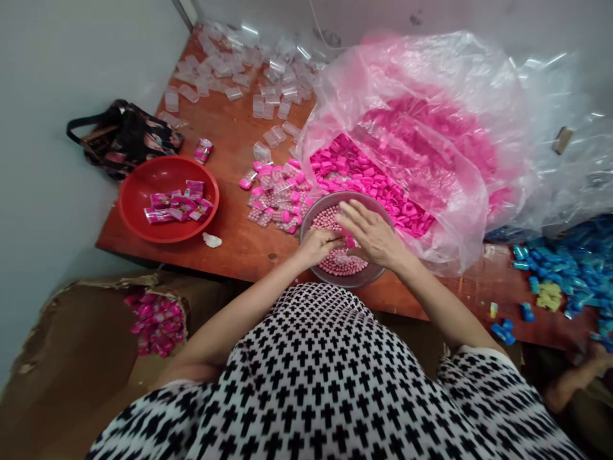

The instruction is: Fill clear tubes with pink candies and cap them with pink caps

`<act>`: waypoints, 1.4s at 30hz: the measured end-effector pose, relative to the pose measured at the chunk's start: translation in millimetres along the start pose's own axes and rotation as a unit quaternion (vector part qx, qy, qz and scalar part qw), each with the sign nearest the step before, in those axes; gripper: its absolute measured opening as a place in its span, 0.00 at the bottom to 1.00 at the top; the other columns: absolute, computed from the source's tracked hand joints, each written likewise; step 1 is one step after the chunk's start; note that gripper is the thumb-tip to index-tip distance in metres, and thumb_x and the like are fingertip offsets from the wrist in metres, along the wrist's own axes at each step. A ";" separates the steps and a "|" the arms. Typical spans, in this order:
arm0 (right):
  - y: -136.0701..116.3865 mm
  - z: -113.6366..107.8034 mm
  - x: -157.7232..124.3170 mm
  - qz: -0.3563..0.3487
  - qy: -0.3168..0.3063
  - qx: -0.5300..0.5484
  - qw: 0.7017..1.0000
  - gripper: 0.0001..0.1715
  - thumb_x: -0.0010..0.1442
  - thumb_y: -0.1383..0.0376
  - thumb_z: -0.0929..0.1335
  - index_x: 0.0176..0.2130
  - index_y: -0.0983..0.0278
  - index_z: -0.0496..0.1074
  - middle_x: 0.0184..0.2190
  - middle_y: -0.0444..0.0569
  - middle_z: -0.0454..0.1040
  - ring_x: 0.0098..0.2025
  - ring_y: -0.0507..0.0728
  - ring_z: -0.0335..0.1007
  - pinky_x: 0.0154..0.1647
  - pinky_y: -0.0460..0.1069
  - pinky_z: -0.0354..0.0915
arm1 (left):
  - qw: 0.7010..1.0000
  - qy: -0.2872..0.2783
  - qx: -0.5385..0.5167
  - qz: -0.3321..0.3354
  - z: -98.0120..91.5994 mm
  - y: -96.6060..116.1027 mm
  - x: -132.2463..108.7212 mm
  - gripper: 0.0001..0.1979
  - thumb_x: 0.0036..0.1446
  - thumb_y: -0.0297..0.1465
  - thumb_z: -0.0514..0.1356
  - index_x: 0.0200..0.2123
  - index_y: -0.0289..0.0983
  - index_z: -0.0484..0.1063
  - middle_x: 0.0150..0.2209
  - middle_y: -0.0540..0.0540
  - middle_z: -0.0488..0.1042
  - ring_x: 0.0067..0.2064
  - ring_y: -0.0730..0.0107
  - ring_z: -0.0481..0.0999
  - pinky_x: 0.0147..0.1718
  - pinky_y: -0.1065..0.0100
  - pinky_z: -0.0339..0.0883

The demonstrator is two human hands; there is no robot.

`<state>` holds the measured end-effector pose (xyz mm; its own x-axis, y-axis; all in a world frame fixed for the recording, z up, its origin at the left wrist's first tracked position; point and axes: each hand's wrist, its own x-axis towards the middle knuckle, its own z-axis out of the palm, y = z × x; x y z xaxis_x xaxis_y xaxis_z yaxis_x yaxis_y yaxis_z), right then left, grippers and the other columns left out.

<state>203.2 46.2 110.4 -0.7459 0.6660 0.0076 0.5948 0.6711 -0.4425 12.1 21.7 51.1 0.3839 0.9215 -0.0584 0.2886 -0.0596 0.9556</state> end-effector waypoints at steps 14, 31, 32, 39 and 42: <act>-16.9 61.9 7.7 0.121 0.087 -0.001 0.989 0.50 0.56 0.52 0.68 0.65 0.71 0.44 0.54 0.67 0.62 0.56 0.70 0.60 0.54 0.63 0.61 | 0.934 0.175 -0.275 -0.147 21.3 -12.6 -10.5 0.17 0.48 0.40 0.63 0.37 0.36 0.69 0.29 0.51 0.73 0.30 0.74 0.71 0.32 0.71 0.66; -3.2 84.0 34.3 0.128 0.074 0.041 0.988 0.48 0.58 0.52 0.66 0.66 0.71 0.44 0.62 0.64 0.56 0.64 0.65 0.53 0.60 0.59 0.57 | 0.923 0.238 -0.275 -0.122 -35.1 -39.1 4.3 0.16 0.50 0.41 0.61 0.39 0.39 0.66 0.33 0.49 0.74 0.33 0.71 0.74 0.36 0.68 0.69; 6.5 80.9 29.7 0.166 0.079 0.048 0.982 0.43 0.59 0.53 0.65 0.65 0.71 0.48 0.61 0.63 0.59 0.62 0.64 0.57 0.59 0.59 0.59 | 0.922 0.259 -0.266 -0.110 -47.2 -42.1 9.8 0.16 0.51 0.40 0.61 0.41 0.40 0.66 0.35 0.47 0.75 0.35 0.70 0.75 0.37 0.67 0.70; 64.4 77.4 17.8 0.357 0.008 -0.060 0.932 0.24 0.62 0.60 0.63 0.55 0.69 0.66 0.50 0.63 0.72 0.50 0.67 0.67 0.49 0.60 0.64 | 0.931 0.325 -0.150 -0.075 -67.8 -54.9 7.1 0.21 0.49 0.37 0.63 0.47 0.38 0.70 0.51 0.43 0.73 0.54 0.64 0.71 0.53 0.64 0.64; 68.0 87.4 31.5 0.357 -0.025 -0.100 0.928 0.26 0.60 0.60 0.65 0.55 0.70 0.66 0.48 0.65 0.72 0.50 0.68 0.64 0.46 0.60 0.64 | 0.951 0.252 -0.144 -0.108 -35.1 -49.4 -11.2 0.17 0.51 0.35 0.60 0.44 0.34 0.73 0.45 0.41 0.76 0.48 0.63 0.75 0.50 0.62 0.67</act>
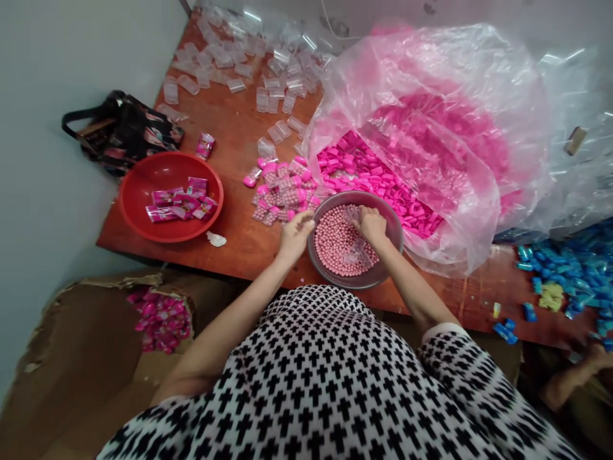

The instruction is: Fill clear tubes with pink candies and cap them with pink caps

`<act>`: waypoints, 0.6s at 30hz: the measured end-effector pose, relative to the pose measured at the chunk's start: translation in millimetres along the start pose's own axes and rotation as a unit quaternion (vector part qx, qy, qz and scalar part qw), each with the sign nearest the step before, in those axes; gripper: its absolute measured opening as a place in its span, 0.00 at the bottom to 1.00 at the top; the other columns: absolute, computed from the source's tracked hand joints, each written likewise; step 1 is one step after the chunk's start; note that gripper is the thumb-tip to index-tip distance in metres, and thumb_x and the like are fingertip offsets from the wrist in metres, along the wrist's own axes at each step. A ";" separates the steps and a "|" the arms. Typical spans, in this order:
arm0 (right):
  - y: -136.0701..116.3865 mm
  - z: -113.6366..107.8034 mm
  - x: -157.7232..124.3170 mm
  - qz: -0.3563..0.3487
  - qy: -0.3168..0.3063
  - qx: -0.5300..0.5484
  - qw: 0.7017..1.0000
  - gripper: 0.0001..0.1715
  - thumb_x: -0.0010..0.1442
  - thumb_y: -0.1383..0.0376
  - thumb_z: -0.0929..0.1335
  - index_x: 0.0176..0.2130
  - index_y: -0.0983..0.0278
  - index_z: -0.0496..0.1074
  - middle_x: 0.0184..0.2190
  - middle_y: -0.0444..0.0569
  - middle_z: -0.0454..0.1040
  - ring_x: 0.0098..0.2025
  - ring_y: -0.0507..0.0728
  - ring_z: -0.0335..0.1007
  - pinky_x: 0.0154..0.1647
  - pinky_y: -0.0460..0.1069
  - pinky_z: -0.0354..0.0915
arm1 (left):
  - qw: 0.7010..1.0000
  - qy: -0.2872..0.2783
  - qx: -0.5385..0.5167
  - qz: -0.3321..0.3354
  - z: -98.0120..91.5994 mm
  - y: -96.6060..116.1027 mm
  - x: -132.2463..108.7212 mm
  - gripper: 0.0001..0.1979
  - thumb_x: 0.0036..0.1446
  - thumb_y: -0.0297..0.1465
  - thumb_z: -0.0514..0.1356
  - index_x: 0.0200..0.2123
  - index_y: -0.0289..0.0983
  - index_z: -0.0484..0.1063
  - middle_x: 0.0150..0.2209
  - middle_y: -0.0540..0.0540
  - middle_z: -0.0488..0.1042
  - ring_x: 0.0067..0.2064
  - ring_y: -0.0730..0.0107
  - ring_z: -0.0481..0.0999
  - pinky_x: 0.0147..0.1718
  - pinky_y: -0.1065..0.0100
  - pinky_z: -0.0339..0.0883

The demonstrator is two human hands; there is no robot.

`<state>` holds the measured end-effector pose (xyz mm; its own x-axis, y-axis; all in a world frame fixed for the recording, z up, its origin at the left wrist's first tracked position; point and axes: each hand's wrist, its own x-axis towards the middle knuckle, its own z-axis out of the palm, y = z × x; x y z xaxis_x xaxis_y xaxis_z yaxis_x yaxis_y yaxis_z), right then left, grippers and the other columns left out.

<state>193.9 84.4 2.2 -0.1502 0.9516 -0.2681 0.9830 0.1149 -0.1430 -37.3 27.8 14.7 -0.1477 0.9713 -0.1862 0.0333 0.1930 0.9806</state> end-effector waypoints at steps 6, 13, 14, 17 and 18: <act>21.1 8.1 5.8 -0.001 0.003 0.038 0.999 0.20 0.62 0.62 0.63 0.52 0.65 0.71 0.43 0.58 0.75 0.48 0.63 0.66 0.49 0.55 0.61 | 0.991 -0.104 0.073 -0.036 31.4 -7.6 -36.2 0.14 0.51 0.30 0.60 0.42 0.34 0.75 0.43 0.41 0.78 0.43 0.62 0.77 0.46 0.62 0.70; 29.9 2.3 -22.9 -0.141 -0.032 0.046 0.988 0.20 0.65 0.61 0.60 0.52 0.65 0.70 0.48 0.55 0.73 0.51 0.60 0.65 0.51 0.52 0.60 | 0.991 -0.089 0.098 -0.031 32.7 -10.1 -32.7 0.15 0.53 0.30 0.58 0.44 0.35 0.75 0.43 0.43 0.78 0.40 0.64 0.77 0.43 0.62 0.72; 25.3 2.8 -26.1 -0.154 -0.071 0.025 0.985 0.20 0.65 0.62 0.60 0.52 0.65 0.70 0.47 0.56 0.73 0.50 0.60 0.66 0.50 0.51 0.61 | 0.992 -0.081 0.094 -0.028 30.3 -10.6 -32.2 0.15 0.53 0.30 0.58 0.44 0.34 0.75 0.43 0.43 0.78 0.40 0.64 0.77 0.43 0.62 0.72; 7.4 12.0 -29.6 -0.167 -0.155 -0.007 0.974 0.17 0.63 0.69 0.60 0.45 0.70 0.73 0.43 0.62 0.74 0.49 0.62 0.67 0.49 0.52 0.60 | 0.996 -0.064 0.063 -0.026 21.5 -12.7 -32.4 0.15 0.53 0.32 0.59 0.44 0.34 0.75 0.43 0.42 0.78 0.43 0.63 0.77 0.44 0.61 0.72; 0.0 17.7 -28.8 -0.167 -0.166 -0.002 0.972 0.16 0.62 0.71 0.60 0.42 0.71 0.74 0.43 0.64 0.74 0.49 0.62 0.67 0.49 0.52 0.60 | 0.997 -0.059 0.048 -0.031 18.6 -13.7 -33.1 0.15 0.53 0.32 0.59 0.43 0.34 0.75 0.43 0.42 0.78 0.43 0.63 0.77 0.44 0.61 0.72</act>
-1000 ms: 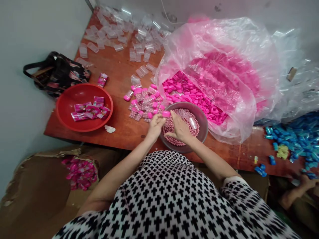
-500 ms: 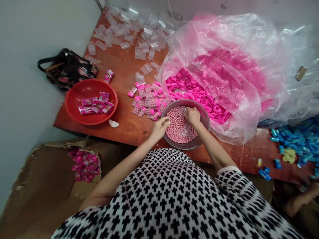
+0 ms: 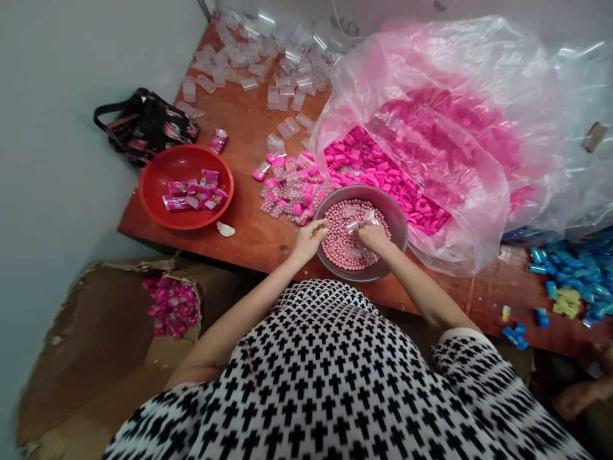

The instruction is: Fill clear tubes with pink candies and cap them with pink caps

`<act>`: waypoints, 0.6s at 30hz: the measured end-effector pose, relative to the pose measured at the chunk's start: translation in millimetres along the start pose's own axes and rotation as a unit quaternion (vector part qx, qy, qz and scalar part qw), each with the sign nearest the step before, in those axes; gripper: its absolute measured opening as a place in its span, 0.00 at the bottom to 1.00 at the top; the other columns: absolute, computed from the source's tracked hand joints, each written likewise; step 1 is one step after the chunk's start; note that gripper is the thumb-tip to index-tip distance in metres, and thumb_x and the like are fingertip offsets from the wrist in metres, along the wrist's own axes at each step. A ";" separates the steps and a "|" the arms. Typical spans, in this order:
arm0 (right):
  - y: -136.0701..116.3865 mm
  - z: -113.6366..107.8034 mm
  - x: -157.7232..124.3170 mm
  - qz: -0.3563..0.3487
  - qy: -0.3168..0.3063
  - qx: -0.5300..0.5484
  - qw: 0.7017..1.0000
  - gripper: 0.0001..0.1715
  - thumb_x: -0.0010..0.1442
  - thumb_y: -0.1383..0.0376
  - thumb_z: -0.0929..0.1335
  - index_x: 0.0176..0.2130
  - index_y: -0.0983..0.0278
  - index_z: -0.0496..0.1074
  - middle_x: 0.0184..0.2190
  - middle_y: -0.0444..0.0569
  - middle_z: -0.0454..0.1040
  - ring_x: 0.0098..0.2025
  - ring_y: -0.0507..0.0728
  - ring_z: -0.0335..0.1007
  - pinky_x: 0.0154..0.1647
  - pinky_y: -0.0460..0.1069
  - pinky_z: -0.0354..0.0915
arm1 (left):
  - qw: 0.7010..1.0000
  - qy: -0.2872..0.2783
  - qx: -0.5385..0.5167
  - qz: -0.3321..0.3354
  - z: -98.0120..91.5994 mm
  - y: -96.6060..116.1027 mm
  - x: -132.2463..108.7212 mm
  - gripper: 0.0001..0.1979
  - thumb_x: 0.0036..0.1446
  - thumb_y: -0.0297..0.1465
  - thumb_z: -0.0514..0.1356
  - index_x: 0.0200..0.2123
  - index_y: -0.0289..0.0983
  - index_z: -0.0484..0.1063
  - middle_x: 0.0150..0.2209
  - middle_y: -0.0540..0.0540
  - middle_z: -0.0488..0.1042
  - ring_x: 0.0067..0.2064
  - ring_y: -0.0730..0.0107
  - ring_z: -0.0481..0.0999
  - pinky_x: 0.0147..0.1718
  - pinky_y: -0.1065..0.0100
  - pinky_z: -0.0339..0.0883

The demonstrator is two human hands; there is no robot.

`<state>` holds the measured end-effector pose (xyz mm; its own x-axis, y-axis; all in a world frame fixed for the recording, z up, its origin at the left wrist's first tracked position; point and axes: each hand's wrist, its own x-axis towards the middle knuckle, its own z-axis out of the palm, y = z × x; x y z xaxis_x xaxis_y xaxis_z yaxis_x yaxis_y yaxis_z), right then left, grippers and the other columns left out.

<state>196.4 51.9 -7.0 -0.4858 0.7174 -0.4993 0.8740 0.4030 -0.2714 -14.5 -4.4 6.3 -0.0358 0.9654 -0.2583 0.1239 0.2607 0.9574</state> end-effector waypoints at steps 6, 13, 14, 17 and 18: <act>-36.1 34.7 31.9 -0.019 0.011 0.103 0.994 0.10 0.58 0.72 0.62 0.38 0.70 0.72 0.38 0.58 0.76 0.40 0.57 0.70 0.43 0.49 0.61 | 0.997 0.028 -0.063 -0.035 -15.4 -7.3 -7.5 0.16 0.53 0.35 0.58 0.43 0.33 0.74 0.42 0.42 0.77 0.38 0.65 0.78 0.41 0.61 0.75; -31.9 48.0 25.9 0.015 0.079 0.474 0.877 0.11 0.53 0.60 0.67 0.34 0.65 0.67 0.31 0.45 0.73 0.33 0.52 0.69 0.36 0.47 0.66 | 0.993 0.016 0.118 0.003 -14.5 -3.1 -7.1 0.14 0.56 0.27 0.56 0.45 0.35 0.74 0.44 0.43 0.77 0.42 0.64 0.77 0.44 0.63 0.72; -30.9 47.8 24.1 0.039 0.082 0.564 0.821 0.13 0.49 0.59 0.70 0.32 0.64 0.66 0.29 0.43 0.72 0.31 0.52 0.69 0.35 0.48 0.66 | 0.986 -0.002 0.168 0.011 -9.2 -0.4 -5.1 0.14 0.56 0.26 0.56 0.45 0.35 0.74 0.44 0.42 0.77 0.44 0.63 0.77 0.47 0.62 0.70; -31.4 45.1 17.9 0.090 0.073 0.711 0.693 0.21 0.40 0.57 0.74 0.30 0.62 0.64 0.25 0.40 0.69 0.28 0.52 0.69 0.35 0.50 0.68 | 0.961 -0.050 0.273 0.007 9.8 6.7 2.3 0.16 0.55 0.25 0.57 0.48 0.32 0.72 0.43 0.39 0.78 0.46 0.58 0.76 0.49 0.60 0.67; -31.8 43.2 15.1 0.091 0.074 0.727 0.677 0.21 0.40 0.57 0.74 0.31 0.62 0.64 0.25 0.40 0.70 0.28 0.52 0.69 0.35 0.50 0.68 | 0.958 -0.058 0.281 -0.002 15.3 8.0 4.5 0.17 0.55 0.25 0.58 0.49 0.31 0.72 0.42 0.39 0.78 0.45 0.58 0.77 0.49 0.61 0.67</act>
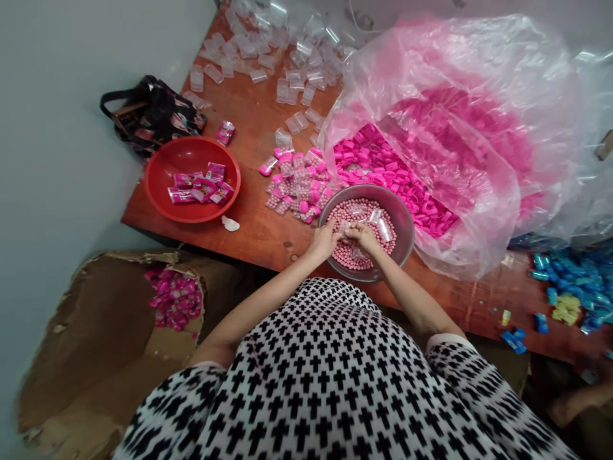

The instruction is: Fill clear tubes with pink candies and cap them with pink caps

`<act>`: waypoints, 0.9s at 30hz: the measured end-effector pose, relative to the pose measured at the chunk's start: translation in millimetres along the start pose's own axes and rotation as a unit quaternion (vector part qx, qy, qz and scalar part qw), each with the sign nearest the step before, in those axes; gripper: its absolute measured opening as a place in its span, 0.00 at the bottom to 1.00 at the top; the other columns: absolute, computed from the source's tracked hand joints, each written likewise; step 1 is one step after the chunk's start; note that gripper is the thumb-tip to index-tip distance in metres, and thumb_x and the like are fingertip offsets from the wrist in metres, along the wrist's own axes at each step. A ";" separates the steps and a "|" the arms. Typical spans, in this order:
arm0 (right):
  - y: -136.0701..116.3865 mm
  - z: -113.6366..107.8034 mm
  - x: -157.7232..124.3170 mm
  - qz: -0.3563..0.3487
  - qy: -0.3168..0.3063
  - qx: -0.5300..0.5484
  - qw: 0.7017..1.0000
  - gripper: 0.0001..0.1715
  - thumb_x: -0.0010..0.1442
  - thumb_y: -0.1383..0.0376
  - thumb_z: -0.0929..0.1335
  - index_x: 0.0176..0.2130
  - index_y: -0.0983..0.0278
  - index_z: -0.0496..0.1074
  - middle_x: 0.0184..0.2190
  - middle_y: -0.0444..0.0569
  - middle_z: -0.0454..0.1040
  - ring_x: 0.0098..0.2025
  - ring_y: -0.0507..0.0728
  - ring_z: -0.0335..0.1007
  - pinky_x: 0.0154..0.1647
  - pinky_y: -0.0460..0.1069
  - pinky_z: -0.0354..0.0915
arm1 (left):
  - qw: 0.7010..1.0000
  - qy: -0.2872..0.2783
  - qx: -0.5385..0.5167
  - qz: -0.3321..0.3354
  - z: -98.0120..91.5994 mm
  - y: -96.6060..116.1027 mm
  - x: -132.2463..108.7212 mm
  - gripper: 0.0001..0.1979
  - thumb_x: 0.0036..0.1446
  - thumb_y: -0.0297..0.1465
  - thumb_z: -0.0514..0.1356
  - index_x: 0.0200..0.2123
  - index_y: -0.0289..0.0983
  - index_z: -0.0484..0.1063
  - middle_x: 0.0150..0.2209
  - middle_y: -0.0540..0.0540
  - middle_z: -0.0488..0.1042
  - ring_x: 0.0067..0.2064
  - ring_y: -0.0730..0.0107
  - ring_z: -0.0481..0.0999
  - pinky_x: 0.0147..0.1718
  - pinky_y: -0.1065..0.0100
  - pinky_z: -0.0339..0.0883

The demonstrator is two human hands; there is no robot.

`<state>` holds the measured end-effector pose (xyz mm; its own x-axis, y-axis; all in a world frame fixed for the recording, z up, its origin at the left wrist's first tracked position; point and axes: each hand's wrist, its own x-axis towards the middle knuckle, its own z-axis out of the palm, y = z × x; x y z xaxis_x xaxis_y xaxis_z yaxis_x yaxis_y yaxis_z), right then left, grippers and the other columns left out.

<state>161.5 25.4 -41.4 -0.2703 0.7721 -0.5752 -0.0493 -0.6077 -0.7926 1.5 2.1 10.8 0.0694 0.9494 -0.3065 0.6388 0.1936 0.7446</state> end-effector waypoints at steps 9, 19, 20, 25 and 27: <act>-45.4 -19.3 -27.3 -0.261 -0.108 -0.587 0.759 0.16 0.60 0.61 0.66 0.47 0.64 0.71 0.46 0.55 0.73 0.51 0.60 0.65 0.52 0.55 0.60 | 0.994 -0.072 -0.021 0.074 0.1 6.4 3.6 0.09 0.55 0.27 0.60 0.38 0.37 0.79 0.37 0.47 0.80 0.39 0.66 0.78 0.42 0.70 0.67; -52.5 -12.0 29.7 -0.137 -0.077 -0.714 0.682 0.17 0.60 0.75 0.57 0.39 0.75 0.73 0.44 0.69 0.70 0.48 0.64 0.64 0.46 0.53 0.59 | 0.998 0.033 -0.043 0.012 -26.7 -19.5 -11.6 0.12 0.56 0.30 0.60 0.44 0.38 0.77 0.44 0.45 0.79 0.45 0.64 0.78 0.49 0.64 0.68; -46.2 -7.9 34.0 -0.133 -0.095 -0.695 0.700 0.17 0.59 0.75 0.58 0.38 0.74 0.74 0.43 0.68 0.71 0.47 0.63 0.65 0.45 0.53 0.59 | 0.998 0.040 -0.055 0.010 -27.9 -22.9 -15.2 0.12 0.56 0.30 0.60 0.43 0.38 0.77 0.44 0.45 0.79 0.45 0.63 0.77 0.49 0.63 0.68; -21.1 6.4 37.7 -0.139 -0.143 -0.633 0.748 0.10 0.58 0.72 0.62 0.35 0.69 0.72 0.35 0.54 0.74 0.36 0.55 0.66 0.40 0.47 0.60 | 0.989 0.090 -0.115 -0.002 -27.6 -29.5 -26.6 0.12 0.57 0.30 0.58 0.44 0.39 0.76 0.44 0.45 0.79 0.44 0.64 0.78 0.48 0.63 0.70; -18.4 3.8 33.3 -0.143 -0.151 -0.582 0.786 0.08 0.57 0.67 0.63 0.34 0.67 0.71 0.32 0.48 0.73 0.33 0.53 0.65 0.36 0.45 0.60 | 0.987 0.108 -0.116 0.006 -27.1 -29.2 -26.1 0.12 0.57 0.29 0.58 0.44 0.38 0.76 0.45 0.45 0.78 0.45 0.65 0.77 0.48 0.63 0.69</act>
<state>149.7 61.6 -45.2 -0.6325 0.6603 -0.4049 0.7165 0.3001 -0.6298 -39.7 -21.6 13.2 -0.1062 0.9776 -0.1819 0.4441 0.2103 0.8709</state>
